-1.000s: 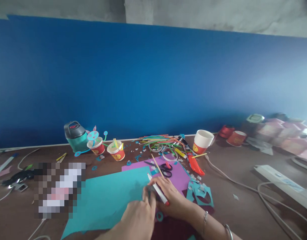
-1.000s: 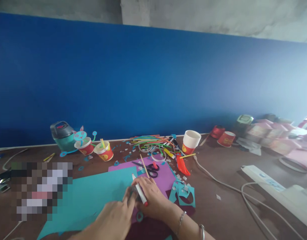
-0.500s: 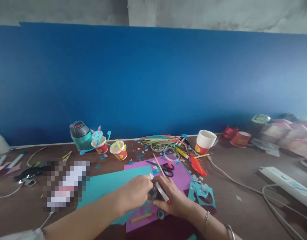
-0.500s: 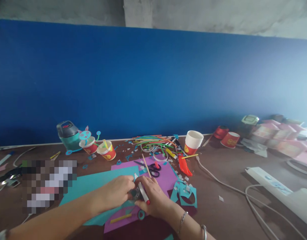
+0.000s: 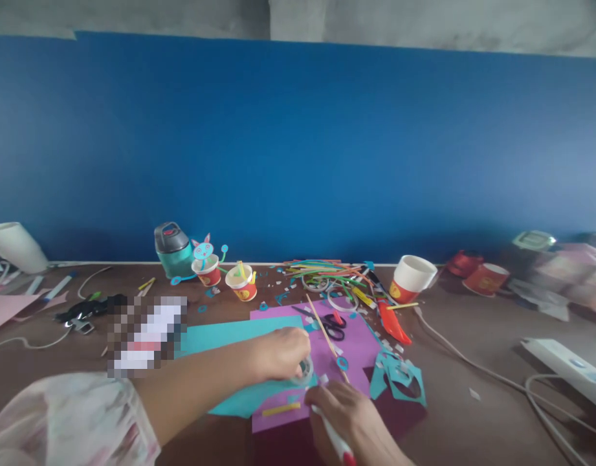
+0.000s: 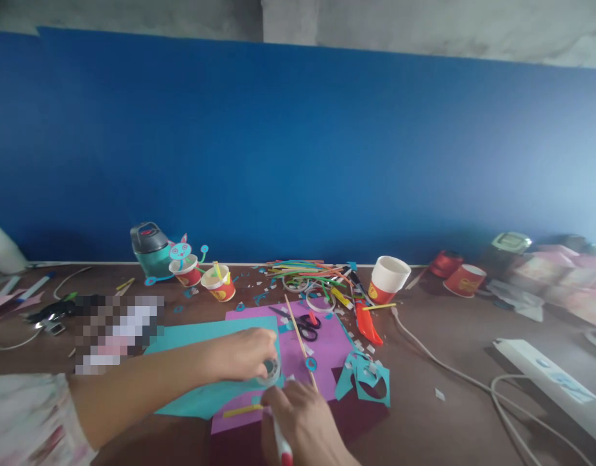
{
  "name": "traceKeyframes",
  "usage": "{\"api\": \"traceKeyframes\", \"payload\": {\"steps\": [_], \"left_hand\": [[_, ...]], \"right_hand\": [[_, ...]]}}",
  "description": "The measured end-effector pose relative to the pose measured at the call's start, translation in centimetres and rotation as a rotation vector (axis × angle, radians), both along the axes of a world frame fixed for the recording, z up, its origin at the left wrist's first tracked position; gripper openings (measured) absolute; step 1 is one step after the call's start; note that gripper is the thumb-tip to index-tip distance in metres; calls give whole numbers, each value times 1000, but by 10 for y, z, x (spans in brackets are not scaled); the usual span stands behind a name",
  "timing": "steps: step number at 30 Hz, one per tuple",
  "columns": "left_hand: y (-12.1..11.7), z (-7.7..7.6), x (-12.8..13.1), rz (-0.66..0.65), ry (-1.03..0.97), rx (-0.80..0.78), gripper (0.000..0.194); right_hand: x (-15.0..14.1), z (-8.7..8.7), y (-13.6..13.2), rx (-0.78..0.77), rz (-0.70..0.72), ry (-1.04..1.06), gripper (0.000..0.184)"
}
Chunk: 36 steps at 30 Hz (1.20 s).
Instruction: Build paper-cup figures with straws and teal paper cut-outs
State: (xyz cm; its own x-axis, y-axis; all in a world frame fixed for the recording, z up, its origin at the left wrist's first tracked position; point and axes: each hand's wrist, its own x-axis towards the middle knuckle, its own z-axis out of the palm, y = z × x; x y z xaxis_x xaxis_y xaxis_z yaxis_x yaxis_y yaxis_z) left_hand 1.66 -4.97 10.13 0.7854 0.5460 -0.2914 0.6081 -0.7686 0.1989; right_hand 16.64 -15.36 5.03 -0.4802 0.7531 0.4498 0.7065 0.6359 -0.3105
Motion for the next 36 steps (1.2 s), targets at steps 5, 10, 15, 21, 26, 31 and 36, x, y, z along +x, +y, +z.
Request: {"api": "traceKeyframes", "payload": {"steps": [5, 10, 15, 21, 26, 31, 36], "left_hand": [[1, 6, 4, -24, 35, 5, 7], [-1, 9, 4, -32, 66, 10, 8], [-1, 10, 4, -29, 76, 11, 10], [1, 7, 3, -19, 70, -7, 10], [1, 7, 3, -10, 64, -17, 9], [1, 7, 3, -19, 56, -12, 10], [2, 6, 2, -26, 43, -2, 6]], "right_hand": [[-35, -31, -1, 210, 24, -133, 27], [-49, -39, 5, 187, -100, -281, 29], [-55, -44, 8, -20, -107, -365, 40], [-71, -61, 10, -34, -309, -422, 42], [-64, -43, 9, -144, -170, -408, 56], [-62, -49, 7, -122, -207, -412, 38], [-59, -60, 6, 102, -241, -363, 29]]}}
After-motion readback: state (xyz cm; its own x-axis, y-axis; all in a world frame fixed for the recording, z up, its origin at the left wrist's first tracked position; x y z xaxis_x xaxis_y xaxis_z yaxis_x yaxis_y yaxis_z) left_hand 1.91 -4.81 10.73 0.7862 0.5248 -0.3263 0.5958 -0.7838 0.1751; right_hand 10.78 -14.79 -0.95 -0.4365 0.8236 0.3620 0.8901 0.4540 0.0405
